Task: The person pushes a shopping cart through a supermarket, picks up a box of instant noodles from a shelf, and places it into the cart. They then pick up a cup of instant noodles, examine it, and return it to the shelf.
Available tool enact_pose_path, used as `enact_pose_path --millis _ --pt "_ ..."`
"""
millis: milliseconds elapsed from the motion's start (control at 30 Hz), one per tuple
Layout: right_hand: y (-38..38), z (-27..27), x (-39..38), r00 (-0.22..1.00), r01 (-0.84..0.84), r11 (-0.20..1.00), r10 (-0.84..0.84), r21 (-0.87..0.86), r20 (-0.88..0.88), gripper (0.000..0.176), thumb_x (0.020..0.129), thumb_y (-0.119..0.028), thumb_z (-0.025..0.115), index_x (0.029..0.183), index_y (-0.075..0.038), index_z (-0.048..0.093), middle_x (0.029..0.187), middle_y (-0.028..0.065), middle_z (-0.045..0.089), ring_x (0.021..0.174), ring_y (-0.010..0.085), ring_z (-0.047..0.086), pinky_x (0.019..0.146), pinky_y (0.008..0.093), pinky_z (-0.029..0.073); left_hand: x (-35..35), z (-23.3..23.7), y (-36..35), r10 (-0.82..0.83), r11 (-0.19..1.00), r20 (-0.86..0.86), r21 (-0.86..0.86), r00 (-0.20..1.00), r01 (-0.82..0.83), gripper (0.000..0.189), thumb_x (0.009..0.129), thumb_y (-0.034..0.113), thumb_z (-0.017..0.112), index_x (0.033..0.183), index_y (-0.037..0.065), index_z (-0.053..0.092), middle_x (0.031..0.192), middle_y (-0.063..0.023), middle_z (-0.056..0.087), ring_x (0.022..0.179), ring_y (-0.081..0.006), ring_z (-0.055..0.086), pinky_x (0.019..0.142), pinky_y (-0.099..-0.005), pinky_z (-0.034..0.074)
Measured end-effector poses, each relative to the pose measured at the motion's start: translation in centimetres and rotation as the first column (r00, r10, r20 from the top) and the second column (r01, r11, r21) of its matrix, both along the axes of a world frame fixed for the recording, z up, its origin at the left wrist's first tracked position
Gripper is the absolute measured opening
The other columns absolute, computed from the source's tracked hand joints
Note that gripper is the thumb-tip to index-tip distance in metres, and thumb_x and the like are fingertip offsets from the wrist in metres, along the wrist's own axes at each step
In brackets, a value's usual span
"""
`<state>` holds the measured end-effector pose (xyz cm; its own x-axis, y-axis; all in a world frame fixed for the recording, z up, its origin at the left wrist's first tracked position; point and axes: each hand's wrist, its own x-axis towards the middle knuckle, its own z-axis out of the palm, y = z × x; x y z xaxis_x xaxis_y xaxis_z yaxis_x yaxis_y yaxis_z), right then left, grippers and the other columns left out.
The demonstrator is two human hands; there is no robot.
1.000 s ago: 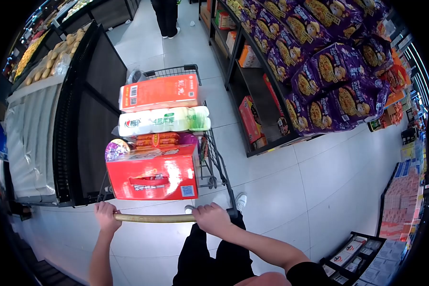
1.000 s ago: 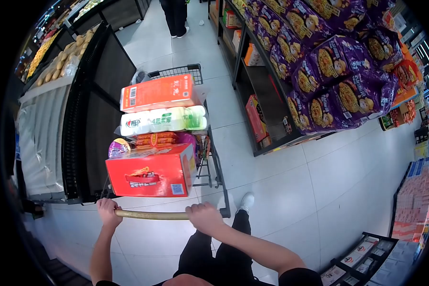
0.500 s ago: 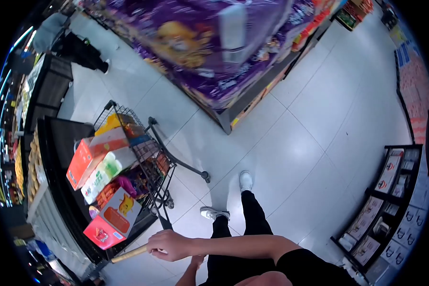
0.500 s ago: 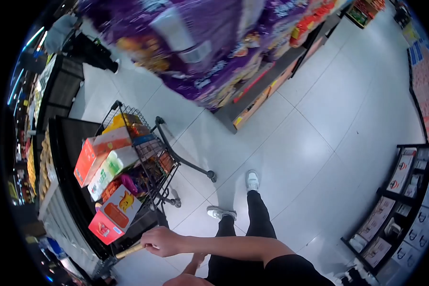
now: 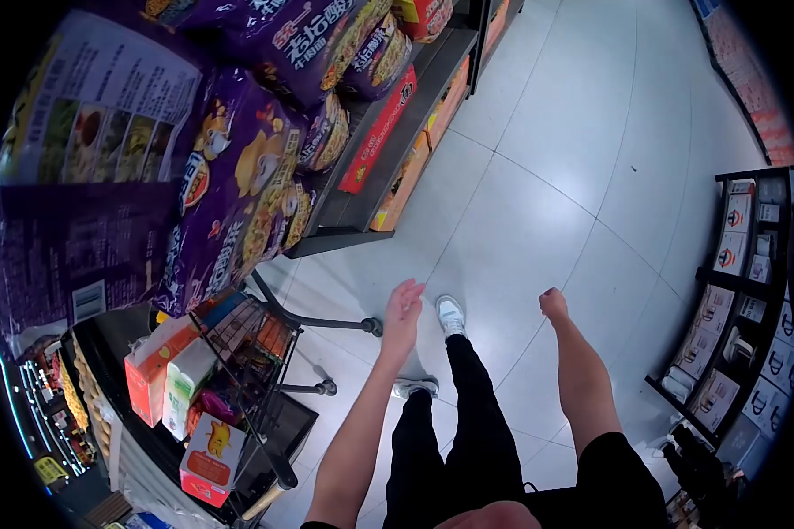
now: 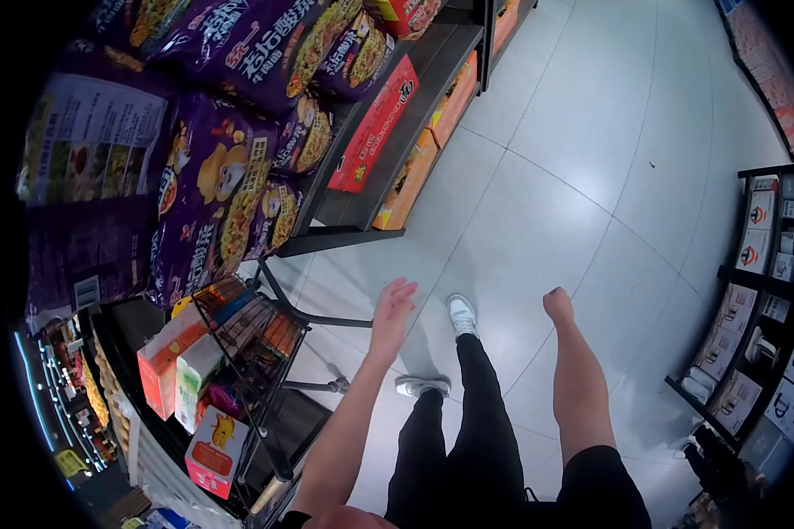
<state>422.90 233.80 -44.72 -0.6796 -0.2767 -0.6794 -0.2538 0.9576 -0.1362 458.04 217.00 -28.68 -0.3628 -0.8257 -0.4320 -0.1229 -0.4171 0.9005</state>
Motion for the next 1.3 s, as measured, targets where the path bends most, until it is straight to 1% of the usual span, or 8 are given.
enact_pose_path --millis 133,267,433,567,700,800,1033,1300 --pt "-4.8 0.1 -1.4 0.981 -0.190 0.981 0.188 -0.031 -0.043 0.032 0.087 -0.022 0.053 0.110 -0.003 0.063 0.111 0.0213 0.067 0.106 0.0387 0.063 0.091 0.0483 0.049 -1.2 2.5 -5.6 0.137 0.989 0.017 0.051 0.990 -0.138 0.049 0.101 0.008 0.044 0.148 0.006 0.031 0.142 -0.0160 0.049 0.133 -0.0238 0.045 0.107 -0.0376 0.039" --pt "-19.1 0.8 -1.1 0.965 -0.258 0.885 0.254 -0.387 -0.061 0.037 0.086 -0.026 0.060 0.116 -0.004 0.058 0.113 0.0209 0.065 0.108 0.0376 0.061 0.092 0.0462 0.048 -1.0 3.6 -9.7 0.315 0.949 -0.058 0.011 0.947 -0.315 0.062 0.098 0.005 0.043 0.154 0.008 0.016 0.154 -0.0172 0.032 0.142 -0.0271 0.033 0.112 -0.0401 0.033" --pt "-39.5 9.7 1.4 0.959 -0.213 0.505 0.270 -0.836 -0.082 0.041 0.089 -0.025 0.061 0.121 -0.001 0.056 0.113 0.0201 0.063 0.098 0.0334 0.064 0.087 0.0416 0.050 -1.7 4.8 -14.3 0.399 0.915 -0.005 -0.072 0.917 -0.398 0.074 0.093 -0.004 0.042 0.155 0.004 0.003 0.161 -0.0173 0.011 0.148 -0.0260 0.022 0.118 -0.0372 0.019" --pt "-50.1 14.8 3.4 0.937 -0.306 0.125 0.213 -0.944 -0.276 0.041 0.088 -0.019 0.058 0.125 0.001 0.054 0.121 0.0240 0.060 0.110 0.0392 0.060 0.094 0.0419 0.047 -2.8 4.4 -17.5 0.519 0.848 0.140 0.036 0.843 -0.529 0.063 0.092 0.002 0.051 0.149 -0.001 0.024 0.156 -0.0113 0.030 0.144 -0.0202 0.027 0.116 -0.0321 0.021" --pt "-55.7 14.9 3.4 0.913 -0.299 0.150 0.334 -0.942 -0.237 0.043 0.087 -0.010 0.051 0.128 0.001 0.051 0.120 0.0272 0.060 0.114 0.0428 0.056 0.096 0.0428 0.045 -2.3 1.7 -18.9 0.483 0.873 0.138 0.002 0.865 -0.487 0.053 0.092 0.006 0.055 0.141 -0.004 0.040 0.146 -0.0088 0.043 0.135 -0.0185 0.037 0.113 -0.0300 0.022" --pt "-55.6 15.4 3.6 0.914 -0.197 0.411 0.405 -0.890 -0.016 0.042 0.085 -0.007 0.047 0.126 0.001 0.051 0.119 0.0292 0.060 0.116 0.0433 0.055 0.095 0.0437 0.045 -2.4 0.9 -20.5 0.560 0.796 0.216 0.129 0.800 -0.592 0.052 0.092 0.021 0.061 0.135 -0.006 0.051 0.140 -0.0132 0.052 0.131 -0.0205 0.045 0.111 -0.0303 0.029" --pt "-55.9 16.5 3.9 0.834 -0.182 0.505 0.534 -0.844 0.139 0.043 0.089 -0.013 0.050 0.130 -0.002 0.048 0.123 0.0284 0.059 0.116 0.0439 0.056 0.096 0.0433 0.045 -0.9 -1.8 -22.2 0.566 0.811 0.093 0.117 0.819 -0.573 0.045 0.092 0.011 0.061 0.133 -0.002 0.050 0.137 -0.0087 0.050 0.130 -0.0178 0.042 0.114 -0.0297 0.024" --pt "-52.3 12.8 4.5 0.985 0.149 0.048 0.076 -0.988 0.152 0.053 0.089 -0.033 0.066 0.127 -0.001 0.047 0.117 0.0191 0.058 0.105 0.0304 0.062 0.091 0.0397 0.049 -5.6 0.2 -17.3 0.529 0.835 -0.154 -0.080 0.834 -0.545 0.079 0.084 -0.009 0.055 0.150 0.010 0.017 0.155 -0.0080 0.021 0.145 -0.0224 0.021 0.118 -0.0432 0.023"
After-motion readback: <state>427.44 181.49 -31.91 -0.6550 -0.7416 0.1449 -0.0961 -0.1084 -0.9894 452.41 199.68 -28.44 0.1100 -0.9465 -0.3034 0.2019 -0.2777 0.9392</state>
